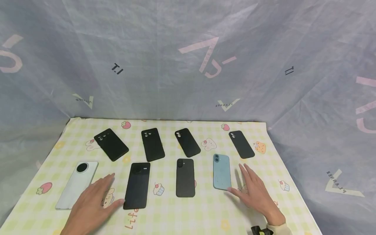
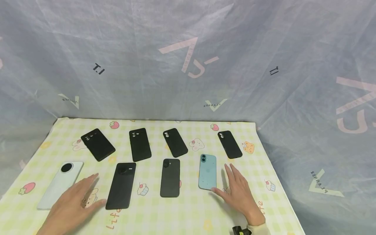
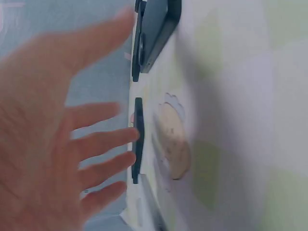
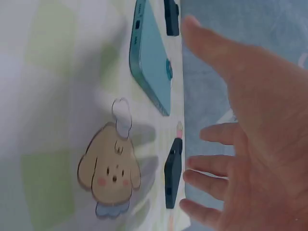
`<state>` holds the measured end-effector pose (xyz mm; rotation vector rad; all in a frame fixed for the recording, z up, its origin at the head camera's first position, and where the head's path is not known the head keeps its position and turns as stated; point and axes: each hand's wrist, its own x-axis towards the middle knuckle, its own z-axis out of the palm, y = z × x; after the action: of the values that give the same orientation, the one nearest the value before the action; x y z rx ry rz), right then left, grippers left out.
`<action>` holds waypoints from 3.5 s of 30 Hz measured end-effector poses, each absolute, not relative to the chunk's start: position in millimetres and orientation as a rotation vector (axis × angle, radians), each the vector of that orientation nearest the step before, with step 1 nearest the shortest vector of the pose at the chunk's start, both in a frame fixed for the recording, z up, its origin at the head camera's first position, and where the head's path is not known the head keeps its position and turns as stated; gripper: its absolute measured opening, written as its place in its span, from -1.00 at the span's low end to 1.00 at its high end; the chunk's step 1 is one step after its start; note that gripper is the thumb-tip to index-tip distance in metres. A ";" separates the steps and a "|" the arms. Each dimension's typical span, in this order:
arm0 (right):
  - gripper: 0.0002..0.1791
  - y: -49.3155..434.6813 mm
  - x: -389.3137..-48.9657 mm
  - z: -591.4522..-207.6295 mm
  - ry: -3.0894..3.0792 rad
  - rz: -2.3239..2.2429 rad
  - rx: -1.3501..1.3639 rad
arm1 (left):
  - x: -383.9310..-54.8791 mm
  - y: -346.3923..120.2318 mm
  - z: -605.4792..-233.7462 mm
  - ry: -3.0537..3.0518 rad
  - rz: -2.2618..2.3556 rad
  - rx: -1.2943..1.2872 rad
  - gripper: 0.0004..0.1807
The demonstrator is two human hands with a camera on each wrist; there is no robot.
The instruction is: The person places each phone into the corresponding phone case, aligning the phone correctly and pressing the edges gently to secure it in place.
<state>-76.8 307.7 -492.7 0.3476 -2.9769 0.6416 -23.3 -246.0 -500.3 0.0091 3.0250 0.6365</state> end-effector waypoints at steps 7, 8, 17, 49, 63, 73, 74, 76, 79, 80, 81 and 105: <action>-0.08 290.5 -91.7 -486.5 -2.900 0.756 0.407 | -32.1 -255.6 -495.4 3.043 0.722 -0.364 -0.11; -0.10 286.7 -94.0 -485.4 -2.893 0.766 0.417 | -32.7 -257.0 -495.1 3.041 0.743 -0.412 -0.16; -0.24 252.7 -115.4 -480.8 -2.842 0.860 0.485 | -37.9 -267.5 -495.4 2.981 0.903 -0.728 -0.38; -0.48 72.9 -200.0 -466.6 -2.910 0.906 1.044 | -54.9 -340.6 -492.8 2.739 0.738 -0.926 -0.15; -0.44 -19.6 -221.4 -456.3 -2.949 0.773 1.215 | -67.4 -355.9 -489.3 2.702 0.618 -0.806 -0.04; -0.56 -69.4 -234.7 -467.0 -2.995 0.881 1.176 | -72.5 -355.6 -482.8 2.713 0.586 -0.758 -0.02; -0.50 -73.8 -237.1 -468.9 -3.007 0.881 1.162 | -72.7 -354.9 -482.7 2.705 0.574 -0.758 -0.02; -0.41 -82.9 -244.3 -474.6 -3.033 0.862 1.126 | -74.4 -353.7 -482.4 2.695 0.552 -0.754 -0.01; -0.33 -99.1 -262.0 -495.9 -3.072 0.804 1.047 | -75.6 -351.7 -482.2 2.685 0.537 -0.734 0.01; -0.32 -103.3 -266.2 -499.0 -3.099 0.792 1.026 | -75.7 -350.9 -482.5 2.685 0.529 -0.727 0.02; -0.32 -109.1 -272.4 -507.0 -3.117 0.764 0.997 | -76.5 -350.3 -482.6 2.685 0.516 -0.716 0.02; -0.47 -138.9 -243.5 -487.2 -3.163 0.264 0.894 | -76.3 -337.6 -483.8 2.664 0.405 -0.723 -0.09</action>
<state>-243.5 -138.9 -487.2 0.8943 -3.1625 0.2644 -76.3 -337.6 -483.8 -0.7232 2.6644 0.4048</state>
